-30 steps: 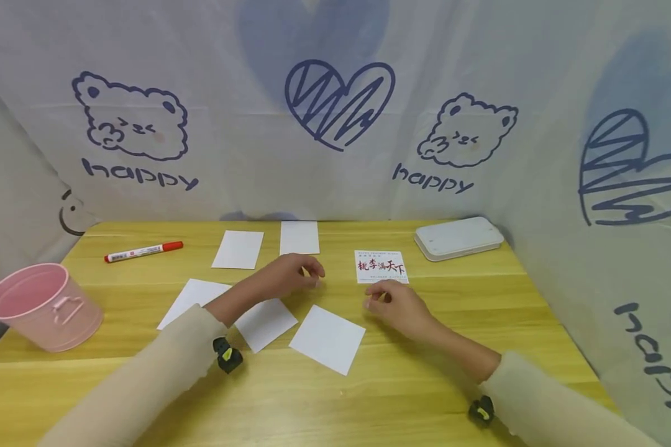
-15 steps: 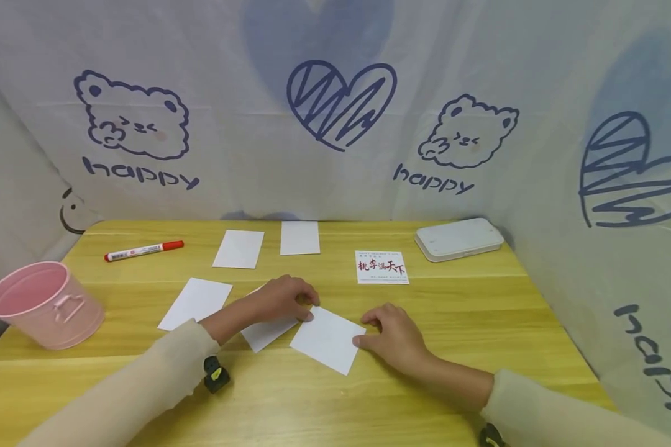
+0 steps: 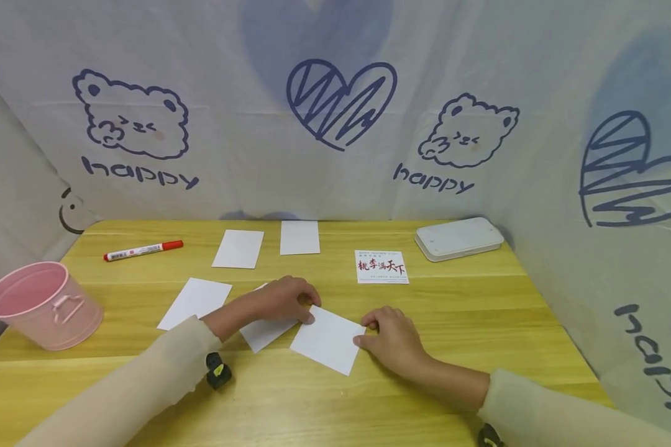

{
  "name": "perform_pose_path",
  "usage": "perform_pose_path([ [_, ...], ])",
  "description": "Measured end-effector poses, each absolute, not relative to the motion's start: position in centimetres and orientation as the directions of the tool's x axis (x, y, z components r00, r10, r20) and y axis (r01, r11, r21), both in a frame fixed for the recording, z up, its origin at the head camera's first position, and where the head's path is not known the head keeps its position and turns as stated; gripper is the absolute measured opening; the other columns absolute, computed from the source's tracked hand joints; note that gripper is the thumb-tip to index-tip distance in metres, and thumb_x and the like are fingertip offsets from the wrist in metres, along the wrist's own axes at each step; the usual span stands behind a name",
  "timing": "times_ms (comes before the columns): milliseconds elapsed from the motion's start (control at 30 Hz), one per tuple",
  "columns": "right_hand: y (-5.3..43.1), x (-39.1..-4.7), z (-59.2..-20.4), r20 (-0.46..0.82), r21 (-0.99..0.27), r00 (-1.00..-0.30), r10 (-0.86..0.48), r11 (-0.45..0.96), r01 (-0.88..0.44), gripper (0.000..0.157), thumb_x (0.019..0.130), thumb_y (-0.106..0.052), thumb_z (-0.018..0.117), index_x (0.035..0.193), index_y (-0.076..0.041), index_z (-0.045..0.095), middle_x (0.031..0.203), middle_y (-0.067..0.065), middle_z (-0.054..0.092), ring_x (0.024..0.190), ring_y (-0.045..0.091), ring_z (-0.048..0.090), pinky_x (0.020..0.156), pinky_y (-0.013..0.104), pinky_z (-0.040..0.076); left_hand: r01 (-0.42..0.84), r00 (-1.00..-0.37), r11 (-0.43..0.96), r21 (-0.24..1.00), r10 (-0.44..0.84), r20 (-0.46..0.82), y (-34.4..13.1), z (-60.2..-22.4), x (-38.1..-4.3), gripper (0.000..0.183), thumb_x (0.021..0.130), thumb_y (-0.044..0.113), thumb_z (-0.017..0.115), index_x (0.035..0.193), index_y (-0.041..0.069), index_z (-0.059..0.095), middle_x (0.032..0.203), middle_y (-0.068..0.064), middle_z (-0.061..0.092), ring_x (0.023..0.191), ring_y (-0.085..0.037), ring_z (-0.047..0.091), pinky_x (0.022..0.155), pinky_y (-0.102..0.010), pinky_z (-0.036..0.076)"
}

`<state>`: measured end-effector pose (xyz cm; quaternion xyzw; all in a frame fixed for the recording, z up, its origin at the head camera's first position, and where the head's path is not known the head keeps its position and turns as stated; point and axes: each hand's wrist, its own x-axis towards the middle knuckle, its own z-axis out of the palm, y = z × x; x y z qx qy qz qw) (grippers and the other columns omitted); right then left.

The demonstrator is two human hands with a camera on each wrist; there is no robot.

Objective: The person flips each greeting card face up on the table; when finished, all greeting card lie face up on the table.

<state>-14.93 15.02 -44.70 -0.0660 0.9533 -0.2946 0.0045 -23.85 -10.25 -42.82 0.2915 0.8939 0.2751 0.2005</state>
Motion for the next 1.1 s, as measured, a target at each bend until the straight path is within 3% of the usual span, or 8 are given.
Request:
perform_pose_path([
  [133,15.0,-15.0,-44.5,0.023,-0.566,-0.990,-0.139,0.815,-0.127,0.025,0.079,-0.025,0.086,0.097,-0.015,0.072,0.092,-0.005,0.064,0.093,0.015,0.056,0.093,0.043,0.041,0.406,-0.731,0.666,0.626,0.648,-0.215,-10.2,-42.7,-24.0,0.019,0.088,0.018,0.078,0.105,0.015,0.070,0.096,0.005,0.065,0.086,-0.013,0.054,0.081,-0.032,0.047],
  [300,15.4,-15.5,-44.0,-0.045,-0.614,-0.986,-0.162,0.783,-0.101,0.023,0.084,-0.024,0.082,0.101,-0.018,0.068,0.091,-0.008,0.064,0.085,0.013,0.054,0.080,0.035,0.043,0.327,-0.723,0.612,0.720,0.653,-0.227,-10.4,-42.2,-24.1,0.018,0.092,0.012,0.073,0.108,0.011,0.065,0.096,-0.001,0.062,0.085,-0.014,0.054,0.078,-0.030,0.048],
  [533,16.6,-16.4,-42.2,-0.061,-0.841,-0.970,-0.236,0.536,-0.078,0.027,0.090,-0.006,0.073,0.115,-0.008,0.062,0.094,0.003,0.063,0.080,0.014,0.057,0.067,0.022,0.049,0.191,-0.776,0.474,0.860,0.609,-0.163,-11.0,-40.8,-23.8,0.018,0.097,0.011,0.064,0.114,0.009,0.064,0.105,-0.006,0.063,0.091,-0.017,0.059,0.081,-0.033,0.051],
  [700,17.2,-16.9,-40.2,0.052,-0.920,-0.933,-0.356,0.347,-0.183,0.031,0.094,-0.004,0.068,0.124,-0.005,0.059,0.097,0.013,0.064,0.078,0.030,0.064,0.068,0.031,0.056,0.120,-0.817,0.368,0.922,0.564,-0.119,-11.7,-39.6,-23.4,0.021,0.098,0.013,0.063,0.119,0.010,0.063,0.109,-0.009,0.061,0.091,-0.021,0.063,0.090,-0.045,0.053],
  [867,17.5,-17.1,-39.1,0.083,-0.923,-0.891,-0.446,0.302,-0.237,0.032,0.095,-0.011,0.070,0.126,-0.011,0.062,0.092,0.013,0.067,0.083,0.042,0.065,0.071,0.037,0.057,0.084,-0.839,0.309,0.947,0.536,-0.101,-12.2,-39.0,-23.0,0.027,0.099,0.019,0.063,0.125,0.013,0.062,0.116,-0.010,0.062,0.096,-0.024,0.063,0.096,-0.051,0.050],
  [1100,17.4,-17.6,-38.5,0.134,-0.901,-0.851,-0.508,0.295,-0.317,0.029,0.093,-0.011,0.072,0.121,-0.014,0.067,0.096,0.007,0.068,0.084,0.023,0.065,0.071,0.032,0.056,0.048,-0.845,0.243,0.969,0.526,-0.090,-12.4,-39.7,-22.6,0.032,0.099,0.018,0.063,0.130,0.009,0.061,0.120,-0.009,0.062,0.102,-0.024,0.060,0.096,-0.050,0.050],
])
